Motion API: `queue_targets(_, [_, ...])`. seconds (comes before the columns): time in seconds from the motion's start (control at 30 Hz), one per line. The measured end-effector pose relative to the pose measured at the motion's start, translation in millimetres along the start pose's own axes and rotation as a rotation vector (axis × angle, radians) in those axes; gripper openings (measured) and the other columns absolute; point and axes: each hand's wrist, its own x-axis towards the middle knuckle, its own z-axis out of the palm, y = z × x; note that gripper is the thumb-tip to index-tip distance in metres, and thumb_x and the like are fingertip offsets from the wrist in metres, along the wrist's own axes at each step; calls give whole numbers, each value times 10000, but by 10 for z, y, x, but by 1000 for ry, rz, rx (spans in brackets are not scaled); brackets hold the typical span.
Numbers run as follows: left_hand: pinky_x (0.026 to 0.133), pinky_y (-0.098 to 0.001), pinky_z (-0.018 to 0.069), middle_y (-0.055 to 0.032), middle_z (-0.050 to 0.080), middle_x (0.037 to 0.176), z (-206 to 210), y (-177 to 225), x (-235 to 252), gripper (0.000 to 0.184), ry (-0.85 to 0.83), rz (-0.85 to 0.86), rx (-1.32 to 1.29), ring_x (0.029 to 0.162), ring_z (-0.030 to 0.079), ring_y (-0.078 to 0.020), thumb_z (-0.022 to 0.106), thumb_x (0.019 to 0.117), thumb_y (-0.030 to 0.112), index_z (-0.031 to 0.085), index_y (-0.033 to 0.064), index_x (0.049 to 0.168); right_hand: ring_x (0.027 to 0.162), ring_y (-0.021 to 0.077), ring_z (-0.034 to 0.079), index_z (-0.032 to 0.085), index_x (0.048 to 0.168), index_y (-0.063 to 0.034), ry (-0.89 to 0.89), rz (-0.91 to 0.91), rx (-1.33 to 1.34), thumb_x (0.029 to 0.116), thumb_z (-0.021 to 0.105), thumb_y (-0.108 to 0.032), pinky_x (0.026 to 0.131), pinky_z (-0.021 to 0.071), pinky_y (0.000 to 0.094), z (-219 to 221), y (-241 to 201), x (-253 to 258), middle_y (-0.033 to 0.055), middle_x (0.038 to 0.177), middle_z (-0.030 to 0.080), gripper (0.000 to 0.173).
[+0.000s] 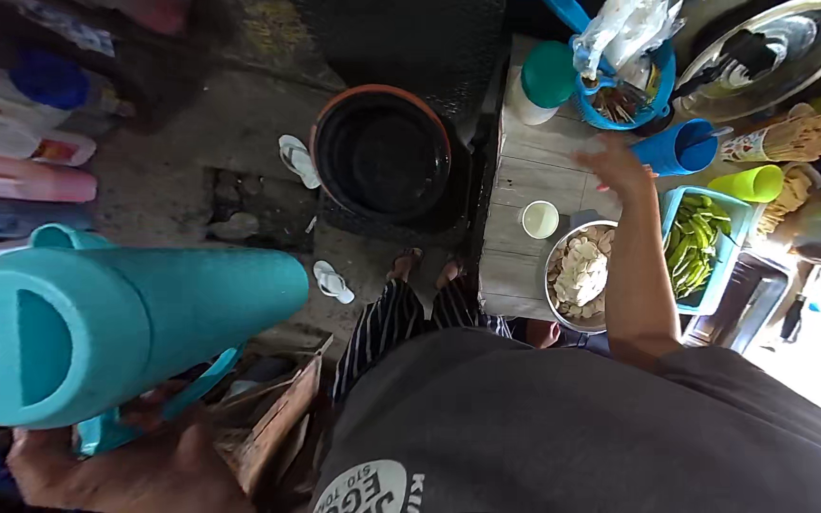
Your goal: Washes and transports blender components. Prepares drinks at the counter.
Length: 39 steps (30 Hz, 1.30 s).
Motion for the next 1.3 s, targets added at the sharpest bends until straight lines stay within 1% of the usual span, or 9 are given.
queue_targets(0.1, [597, -263, 582, -24, 614, 667, -173, 37, -108, 581, 74, -22, -28, 587, 625, -110, 127, 1115, 380, 581, 93, 894, 1401, 607, 334, 255, 1642, -166, -181, -119, -290, 725, 938, -322, 1048, 347, 781, 416, -96, -413, 345, 1601, 268, 1154])
queue_targets(0.17, [606, -272, 587, -32, 625, 684, -373, 33, -142, 564, 107, -18, -30, 608, 642, -120, 152, 1117, 386, 589, 91, 919, 1393, 601, 342, 210, 1657, -252, -215, -69, -373, 645, 986, -291, 1003, 395, 768, 723, -94, -568, 297, 1654, 178, 1276])
queue_targets(0.37, [576, -233, 540, 41, 577, 617, -492, 61, -319, 516, 73, 46, 85, 555, 574, -66, 150, 1084, 310, 573, 171, 823, 1258, 581, 492, 363, 1570, -94, -68, -42, -317, 761, 882, -117, 968, 456, 713, 1035, -15, -536, 370, 1480, 398, 962])
queue_targets(0.47, [617, -252, 563, 67, 630, 706, -466, 109, -448, 396, 217, 87, 148, 621, 613, -53, 233, 1062, 343, 587, 214, 939, 1326, 590, 436, 242, 1627, -79, 1, -150, -313, 789, 869, -159, 1022, 397, 744, 879, -158, -590, 386, 1520, 353, 1049])
queue_targets(0.57, [625, -213, 571, 118, 662, 735, -300, 191, -547, 382, 430, 96, 94, 664, 644, -5, 225, 1092, 325, 581, 256, 970, 1426, 504, 385, 181, 1605, 36, -11, -382, -229, 755, 850, -51, 1173, 345, 596, 851, -547, -670, 381, 1562, 310, 1085])
queue_targets(0.7, [552, -193, 494, 84, 597, 712, -530, 236, -450, 253, 700, 55, 2, 584, 558, -13, 367, 1080, 274, 577, 178, 977, 1413, 601, 308, 314, 1494, 171, -73, -622, -278, 744, 838, -13, 1185, 269, 632, 1050, -1064, -883, 477, 1506, 276, 933])
queue_targets(0.9, [461, -130, 377, 86, 565, 668, -1081, 358, -470, 238, 834, 14, -111, 498, 464, 20, 442, 1067, 295, 607, 194, 928, 1363, 628, 313, 362, 1536, 89, -95, -756, -404, 760, 846, -28, 1126, 307, 660, 1764, -1826, -1222, 475, 1491, 270, 922])
queue_targets(1.1, [622, -193, 502, 19, 619, 794, -1841, 604, -441, 259, 891, 7, -130, 690, 603, -41, 395, 1095, 197, 610, 73, 1023, 1349, 627, 365, 376, 1503, 119, -46, -931, -381, 755, 858, -42, 1101, 341, 684, 2622, -2688, -1831, 467, 1471, 319, 904])
queue_targets(1.3, [434, -116, 352, 83, 561, 597, -2642, 767, -284, 383, 863, 38, -120, 466, 459, 34, 387, 1076, 146, 608, 132, 763, 1363, 617, 357, 409, 1503, 92, -125, -1036, -352, 751, 850, -29, 1099, 340, 688, 3625, -3285, -2394, 449, 1492, 320, 880])
